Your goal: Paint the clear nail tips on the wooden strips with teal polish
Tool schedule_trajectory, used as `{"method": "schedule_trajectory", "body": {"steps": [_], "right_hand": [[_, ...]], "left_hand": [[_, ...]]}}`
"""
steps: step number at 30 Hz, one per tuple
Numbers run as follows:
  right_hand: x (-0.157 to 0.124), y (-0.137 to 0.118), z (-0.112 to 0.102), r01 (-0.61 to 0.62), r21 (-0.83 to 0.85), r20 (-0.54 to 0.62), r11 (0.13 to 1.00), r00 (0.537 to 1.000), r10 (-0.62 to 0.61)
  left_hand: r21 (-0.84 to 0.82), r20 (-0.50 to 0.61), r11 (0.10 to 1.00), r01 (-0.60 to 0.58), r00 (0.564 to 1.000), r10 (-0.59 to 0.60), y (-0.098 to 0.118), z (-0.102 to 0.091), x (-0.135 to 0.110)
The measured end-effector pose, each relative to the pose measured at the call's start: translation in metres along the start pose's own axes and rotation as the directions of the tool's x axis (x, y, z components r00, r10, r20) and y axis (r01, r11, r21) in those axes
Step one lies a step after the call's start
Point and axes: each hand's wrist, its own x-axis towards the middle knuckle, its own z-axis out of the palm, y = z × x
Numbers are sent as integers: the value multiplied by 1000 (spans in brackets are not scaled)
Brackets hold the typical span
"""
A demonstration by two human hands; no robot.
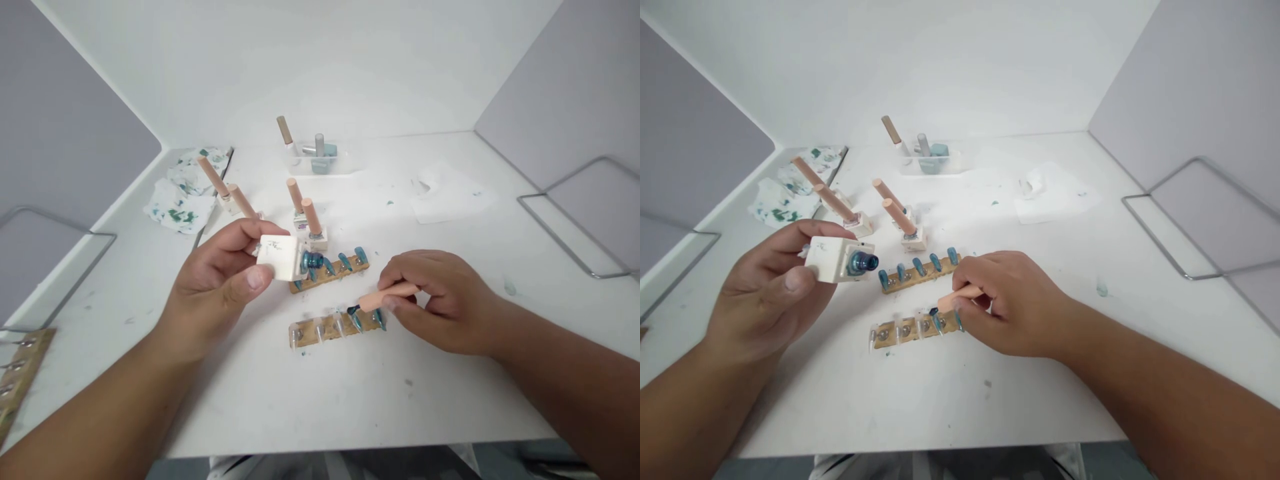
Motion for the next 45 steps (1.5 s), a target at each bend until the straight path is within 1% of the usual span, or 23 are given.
{"method": "schedule_trajectory", "body": {"steps": [2,5,7,10,14,18,21,24,26,29,32,35,37,39,41,45], "right_hand": [[0,0,-1,-5,5,-24,1000,1000,5],[0,-1,-2,40,30,-36,999,999,-39],[1,-3,-2,62,-10,-34,998,997,-62],[1,-3,-2,47,-77,-46,996,998,-51],[1,-3,-2,76,-22,-49,997,996,-77],[0,-2,0,119,-22,-20,993,993,-120],[0,-3,-1,151,3,-54,989,987,-151],[0,-5,-2,158,-23,-81,987,984,-160],[0,-6,-2,168,-38,-51,985,984,-170],[0,-7,-3,170,-5,0,985,986,-170],[0,-8,-3,176,13,-58,984,983,-175],[0,-7,-2,157,-33,-95,987,983,-160],[-1,-7,-1,160,-33,-60,987,985,-161],[-2,-7,-1,183,9,-11,983,983,-183],[-2,-8,-2,199,42,3,979,980,-199],[-1,-9,-3,202,10,-90,979,975,-201]], "left_hand": [[6,-3,1000,5,1000,-5,0,0,0],[1,3,1000,-2,1000,2,-1,-1,1],[-8,14,1000,-7,1000,7,-1,-1,1],[-12,13,1000,-10,1000,10,0,-1,1],[-13,21,1000,-5,1000,6,0,-1,0],[-13,29,1000,-5,1000,5,-1,-2,0],[-5,21,1000,0,1000,0,-2,-2,0],[10,14,1000,4,1000,-4,-1,-2,0],[19,10,1000,9,1000,-9,0,-2,-1],[26,4,1000,15,1000,-15,0,-3,-1],[21,13,1000,3,1000,-3,0,-3,-1],[6,31,1000,-15,999,15,-1,-2,1],[4,24,1000,-16,1000,15,-1,-2,1],[4,10,1000,-2,1000,2,-1,-1,1],[2,5,1000,7,1000,-7,-1,-1,1],[9,3,1000,1,1000,-1,-1,-3,1]]}}
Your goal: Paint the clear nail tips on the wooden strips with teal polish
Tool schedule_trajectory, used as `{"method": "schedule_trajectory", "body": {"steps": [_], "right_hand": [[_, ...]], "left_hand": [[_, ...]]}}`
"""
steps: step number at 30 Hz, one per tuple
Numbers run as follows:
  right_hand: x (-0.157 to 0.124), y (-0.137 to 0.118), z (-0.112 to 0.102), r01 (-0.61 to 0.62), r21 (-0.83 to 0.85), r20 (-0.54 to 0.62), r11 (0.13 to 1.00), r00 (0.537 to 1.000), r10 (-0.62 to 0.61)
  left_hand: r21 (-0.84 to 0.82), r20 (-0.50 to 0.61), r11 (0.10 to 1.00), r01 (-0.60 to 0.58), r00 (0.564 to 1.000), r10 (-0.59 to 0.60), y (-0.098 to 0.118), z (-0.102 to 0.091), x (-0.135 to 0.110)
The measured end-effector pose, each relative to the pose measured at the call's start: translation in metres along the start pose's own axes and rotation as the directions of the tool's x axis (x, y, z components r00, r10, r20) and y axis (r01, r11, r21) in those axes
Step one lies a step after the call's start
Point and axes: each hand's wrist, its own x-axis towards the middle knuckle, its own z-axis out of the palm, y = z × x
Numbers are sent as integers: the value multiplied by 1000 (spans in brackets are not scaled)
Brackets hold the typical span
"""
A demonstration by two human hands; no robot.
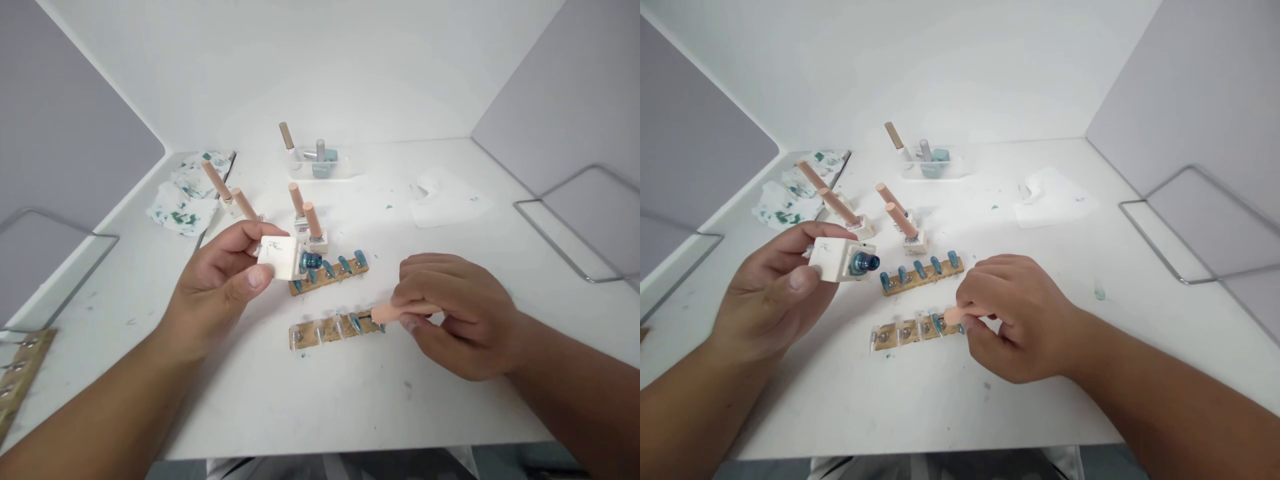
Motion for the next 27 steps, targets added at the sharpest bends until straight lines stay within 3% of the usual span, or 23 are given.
{"method": "schedule_trajectory", "body": {"steps": [6,11,17,19,23,27], "right_hand": [[-1,0,1,-15,14,76,1000,997,13],[-1,-1,-1,11,15,-16,1000,1000,-10],[-3,-1,0,21,21,117,1000,993,-23],[-2,-1,-1,23,43,99,999,995,-27],[0,-1,-2,-9,48,-8,999,1000,10],[-1,2,-2,-132,109,24,985,991,130]], "left_hand": [[15,3,1000,-20,1000,20,-1,-1,0],[29,-7,999,-19,1000,19,-1,-1,0],[13,-15,1000,-22,1000,22,-3,-1,0],[9,-18,1000,-21,1000,21,-3,-1,-1],[13,-25,1000,-22,999,22,-1,-1,0],[3,-25,1000,-24,999,25,0,-1,1]]}}
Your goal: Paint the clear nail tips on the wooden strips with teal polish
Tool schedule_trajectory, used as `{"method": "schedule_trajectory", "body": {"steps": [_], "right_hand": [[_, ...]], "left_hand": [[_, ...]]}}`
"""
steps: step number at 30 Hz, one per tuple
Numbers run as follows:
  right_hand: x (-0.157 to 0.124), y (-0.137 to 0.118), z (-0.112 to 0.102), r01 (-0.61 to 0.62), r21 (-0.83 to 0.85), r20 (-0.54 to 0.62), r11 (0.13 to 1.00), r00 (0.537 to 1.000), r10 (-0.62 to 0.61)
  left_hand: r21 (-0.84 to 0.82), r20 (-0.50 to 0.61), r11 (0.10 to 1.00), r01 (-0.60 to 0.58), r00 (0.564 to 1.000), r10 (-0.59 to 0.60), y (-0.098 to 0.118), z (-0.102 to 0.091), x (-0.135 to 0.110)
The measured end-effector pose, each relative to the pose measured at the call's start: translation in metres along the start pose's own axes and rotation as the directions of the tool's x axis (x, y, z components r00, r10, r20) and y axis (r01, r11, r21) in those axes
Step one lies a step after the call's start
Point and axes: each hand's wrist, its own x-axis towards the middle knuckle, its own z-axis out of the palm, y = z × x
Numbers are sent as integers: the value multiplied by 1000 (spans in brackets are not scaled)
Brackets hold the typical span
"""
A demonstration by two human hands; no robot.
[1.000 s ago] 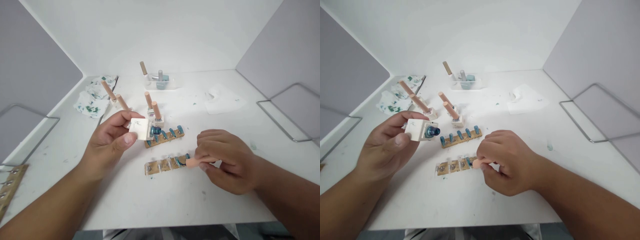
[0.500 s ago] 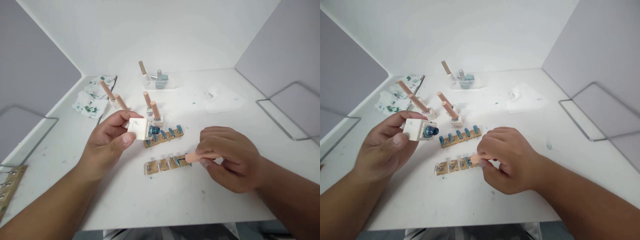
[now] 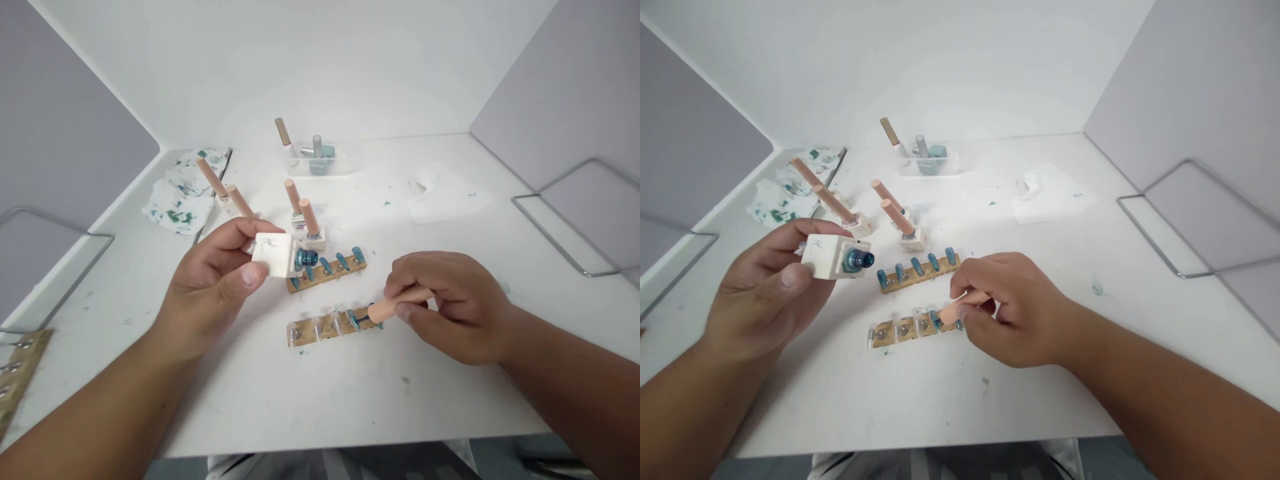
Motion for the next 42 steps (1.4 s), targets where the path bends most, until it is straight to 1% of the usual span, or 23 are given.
{"method": "schedule_trajectory", "body": {"steps": [2,4,6,10,13,15,18,21,24,26,29,33,37,42], "right_hand": [[-1,2,1,-101,39,36,994,994,100],[-2,3,1,-198,86,68,976,979,192],[-2,3,1,-261,141,70,955,965,253],[0,4,0,-314,222,70,923,949,306],[1,6,0,-345,192,107,919,938,330],[1,6,1,-343,167,99,924,938,331],[0,6,2,-326,185,88,927,945,315],[0,5,2,-319,195,108,928,947,303],[0,5,2,-340,175,98,924,940,327],[0,5,2,-341,201,81,918,940,331],[-1,6,2,-313,226,88,923,950,300],[-1,6,3,-297,179,114,938,953,280],[-1,6,3,-276,222,97,935,961,261],[-1,6,3,-235,128,82,964,971,226]], "left_hand": [[2,-5,1000,0,1000,0,0,0,0],[10,-10,1000,0,1000,0,0,0,-1],[15,-10,1000,-1,1000,2,0,0,-1],[8,-4,1000,-6,1000,6,-1,0,-1],[6,-5,1000,-7,1000,7,-1,0,-1],[3,-9,1000,-11,1000,11,-1,0,0],[6,-8,1000,-23,1000,23,-1,1,0],[14,-9,1000,-26,1000,26,-1,1,1],[14,-14,999,-28,999,29,-1,1,1],[17,-8,999,-37,999,37,-1,1,1],[13,3,999,-35,999,35,0,1,1],[5,6,1000,-29,1000,29,1,0,0],[3,0,1000,-27,1000,27,1,1,1],[-2,13,1000,-29,999,29,-1,0,1]]}}
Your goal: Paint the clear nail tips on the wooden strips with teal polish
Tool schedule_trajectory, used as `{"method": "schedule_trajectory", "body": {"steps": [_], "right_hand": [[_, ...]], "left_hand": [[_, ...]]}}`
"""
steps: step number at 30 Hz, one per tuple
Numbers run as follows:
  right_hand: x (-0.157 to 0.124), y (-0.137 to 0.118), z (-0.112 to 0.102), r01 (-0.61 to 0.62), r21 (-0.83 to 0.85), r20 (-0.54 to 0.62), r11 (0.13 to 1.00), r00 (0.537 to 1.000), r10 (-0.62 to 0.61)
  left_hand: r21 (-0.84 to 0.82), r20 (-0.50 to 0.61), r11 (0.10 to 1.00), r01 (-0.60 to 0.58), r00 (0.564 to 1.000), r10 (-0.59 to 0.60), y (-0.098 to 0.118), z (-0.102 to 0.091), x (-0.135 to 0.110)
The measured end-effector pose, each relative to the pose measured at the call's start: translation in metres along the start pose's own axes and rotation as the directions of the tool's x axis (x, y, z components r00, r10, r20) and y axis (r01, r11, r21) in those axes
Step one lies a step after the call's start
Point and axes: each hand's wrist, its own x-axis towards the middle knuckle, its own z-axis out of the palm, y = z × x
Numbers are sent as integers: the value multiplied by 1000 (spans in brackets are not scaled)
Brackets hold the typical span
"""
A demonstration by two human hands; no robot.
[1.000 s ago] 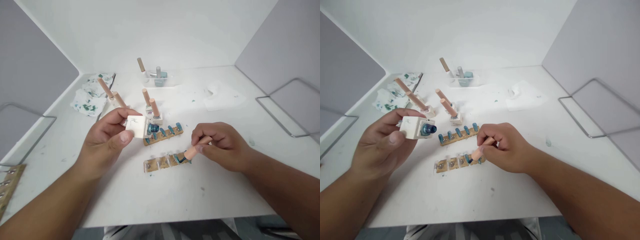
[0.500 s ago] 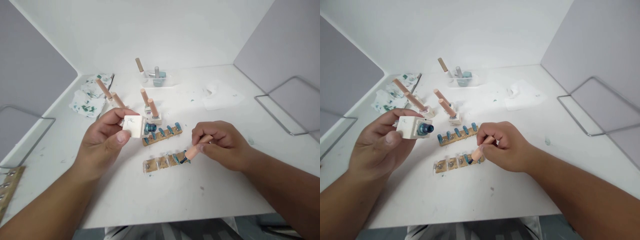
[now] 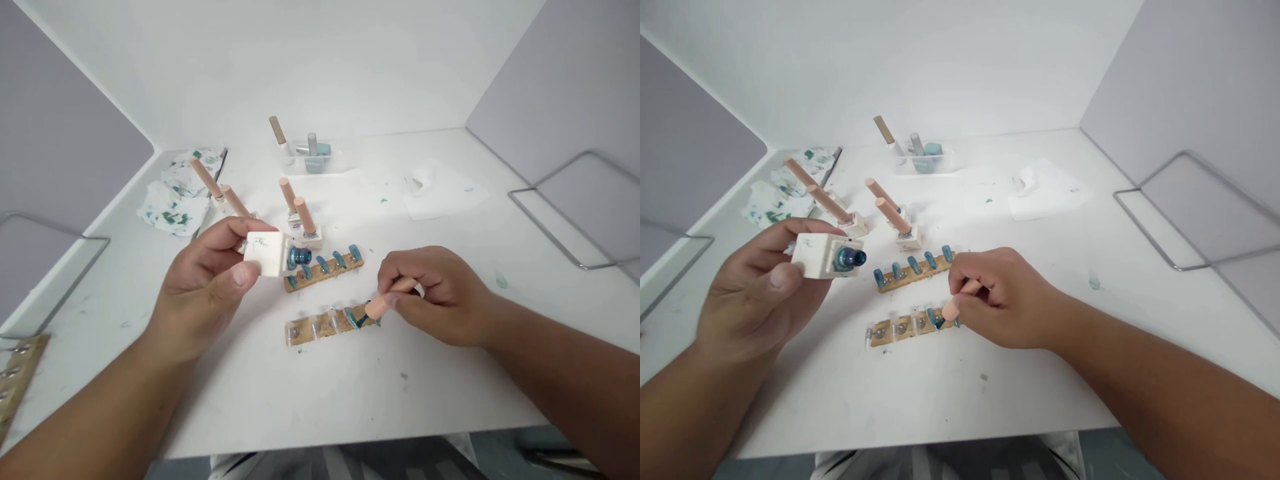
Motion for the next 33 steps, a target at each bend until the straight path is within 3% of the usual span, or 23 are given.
{"method": "schedule_trajectory", "body": {"steps": [11,18,22,27,33], "right_hand": [[0,-1,0,11,15,-9,1000,1000,-10],[0,-2,0,62,-71,-7,996,998,-63],[-1,-1,0,130,1,-11,992,992,-129],[-2,-4,0,180,-36,47,983,983,-178],[0,-4,-1,202,-57,19,978,979,-201]], "left_hand": [[-2,-9,1000,14,1000,-14,1,0,0],[19,-5,1000,9,1000,-9,0,-1,0],[13,-7,1000,18,1000,-18,0,-1,-1],[18,-9,1000,17,1000,-17,1,-1,-1],[11,0,1000,0,1000,0,0,-1,-1]]}}
